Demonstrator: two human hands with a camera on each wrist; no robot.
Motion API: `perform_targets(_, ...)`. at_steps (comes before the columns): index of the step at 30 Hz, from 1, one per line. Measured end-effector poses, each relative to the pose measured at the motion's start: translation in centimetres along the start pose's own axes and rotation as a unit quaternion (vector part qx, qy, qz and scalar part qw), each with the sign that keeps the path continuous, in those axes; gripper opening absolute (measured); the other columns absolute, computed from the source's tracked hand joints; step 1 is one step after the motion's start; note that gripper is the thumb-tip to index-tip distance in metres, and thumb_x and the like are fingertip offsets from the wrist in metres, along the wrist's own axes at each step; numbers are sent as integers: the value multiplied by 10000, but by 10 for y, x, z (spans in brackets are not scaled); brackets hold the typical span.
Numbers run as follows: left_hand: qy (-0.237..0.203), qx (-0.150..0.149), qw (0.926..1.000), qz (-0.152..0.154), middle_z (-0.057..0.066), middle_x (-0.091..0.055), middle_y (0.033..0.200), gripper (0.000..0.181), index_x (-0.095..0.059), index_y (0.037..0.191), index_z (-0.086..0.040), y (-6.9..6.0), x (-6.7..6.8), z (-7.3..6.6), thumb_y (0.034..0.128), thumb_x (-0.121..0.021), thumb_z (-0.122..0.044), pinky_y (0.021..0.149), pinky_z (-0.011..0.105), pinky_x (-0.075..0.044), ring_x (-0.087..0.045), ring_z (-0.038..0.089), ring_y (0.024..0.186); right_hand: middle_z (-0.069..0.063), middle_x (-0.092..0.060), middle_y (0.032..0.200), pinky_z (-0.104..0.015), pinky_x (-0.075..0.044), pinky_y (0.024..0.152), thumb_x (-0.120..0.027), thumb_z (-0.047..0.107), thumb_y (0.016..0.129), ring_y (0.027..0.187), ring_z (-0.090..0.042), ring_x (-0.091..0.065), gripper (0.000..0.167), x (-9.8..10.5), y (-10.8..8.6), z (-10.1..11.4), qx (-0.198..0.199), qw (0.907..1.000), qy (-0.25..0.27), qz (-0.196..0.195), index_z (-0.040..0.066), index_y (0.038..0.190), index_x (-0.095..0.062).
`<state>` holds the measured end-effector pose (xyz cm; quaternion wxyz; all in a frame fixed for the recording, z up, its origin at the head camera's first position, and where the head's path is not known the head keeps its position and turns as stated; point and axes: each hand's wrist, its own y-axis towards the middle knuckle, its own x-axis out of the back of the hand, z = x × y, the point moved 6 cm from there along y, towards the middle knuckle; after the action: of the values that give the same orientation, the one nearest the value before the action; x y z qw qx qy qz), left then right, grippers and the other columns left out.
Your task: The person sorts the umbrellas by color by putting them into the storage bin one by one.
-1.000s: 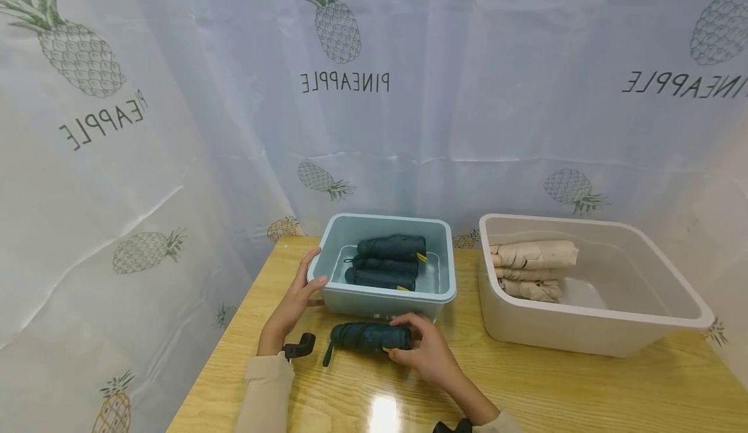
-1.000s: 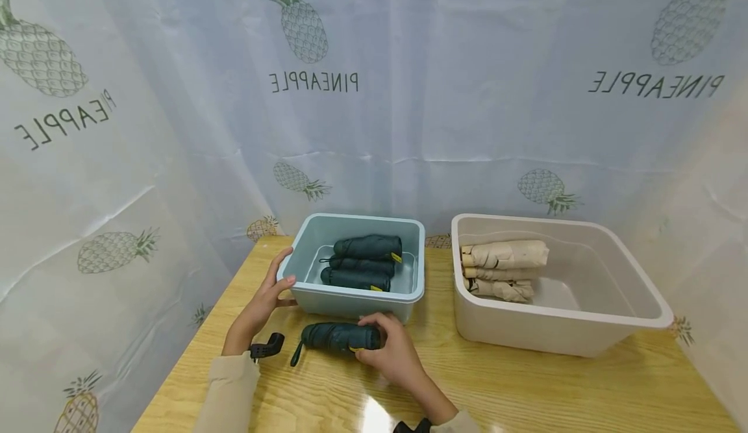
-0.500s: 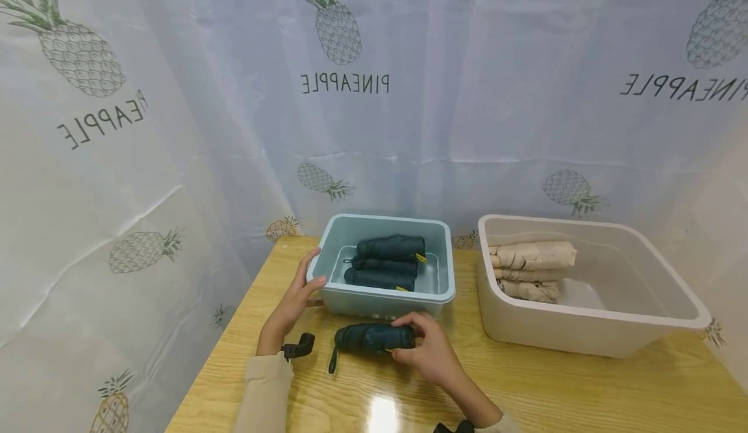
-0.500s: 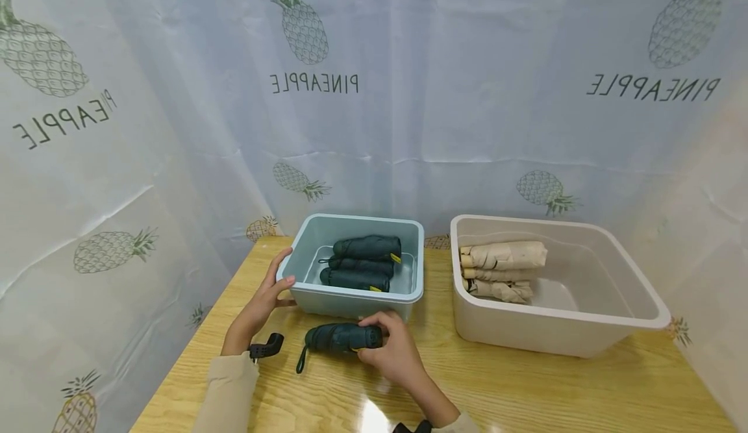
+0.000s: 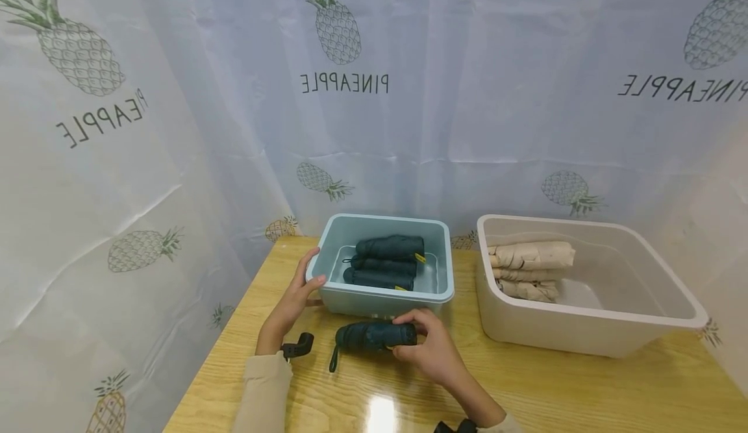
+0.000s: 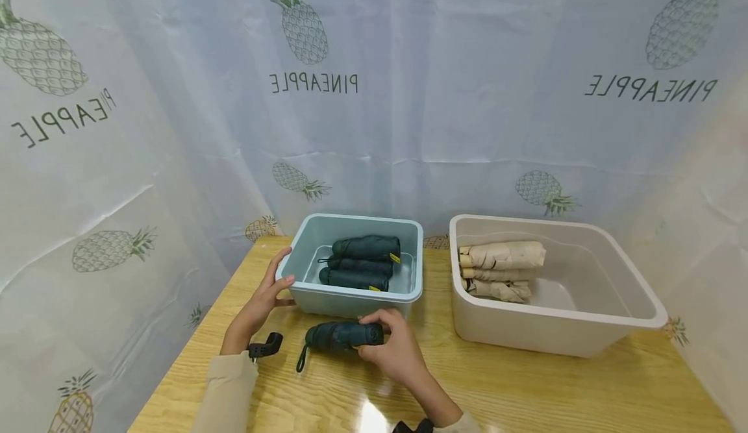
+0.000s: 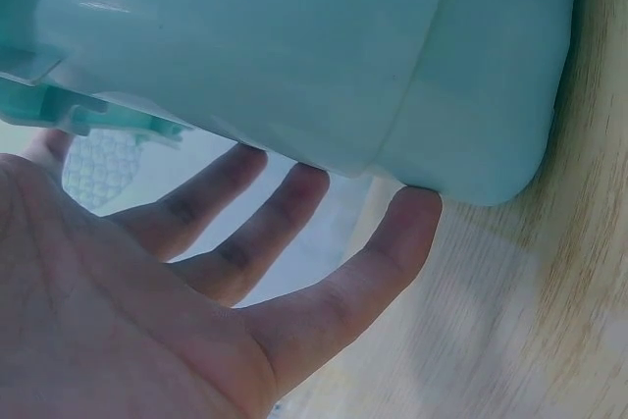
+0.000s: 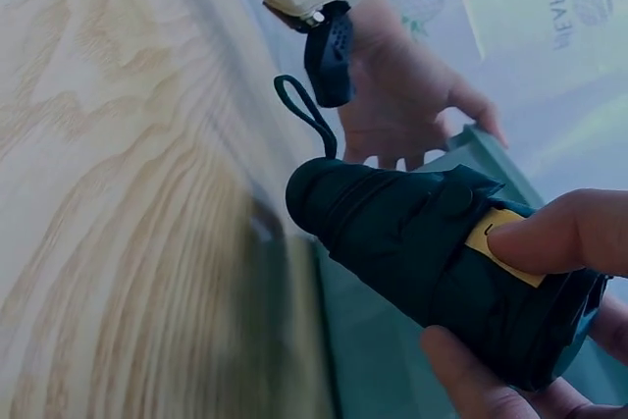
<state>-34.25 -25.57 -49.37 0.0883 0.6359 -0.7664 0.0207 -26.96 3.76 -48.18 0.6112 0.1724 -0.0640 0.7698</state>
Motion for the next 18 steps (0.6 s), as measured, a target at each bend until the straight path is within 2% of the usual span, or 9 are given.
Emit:
perform_targets(10, 1, -22, 10000, 11, 121, -96, 1688, 648, -147, 1601, -418, 3, 2, 3, 1057, -492, -348, 975, 678, -498, -317, 493, 1466, -115, -596, 1154, -277, -570, 811, -875, 30, 691, 1024, -277, -679, 400, 1, -6, 16, 58, 9998, 109, 123, 161, 1046, -746)
perform_targets(18, 38, 18, 10000, -14, 109, -94, 1689, 645, -158, 1593, -426, 5, 3, 4, 1051, -502, -370, 977, 692, -489, -304, 493, 1474, -118, -586, 1160, -309, -582, 806, -867, 25, 708, 1064, -309, -677, 387, 5, -14, 34, 202, 9993, 259, 169, 151, 1051, -739)
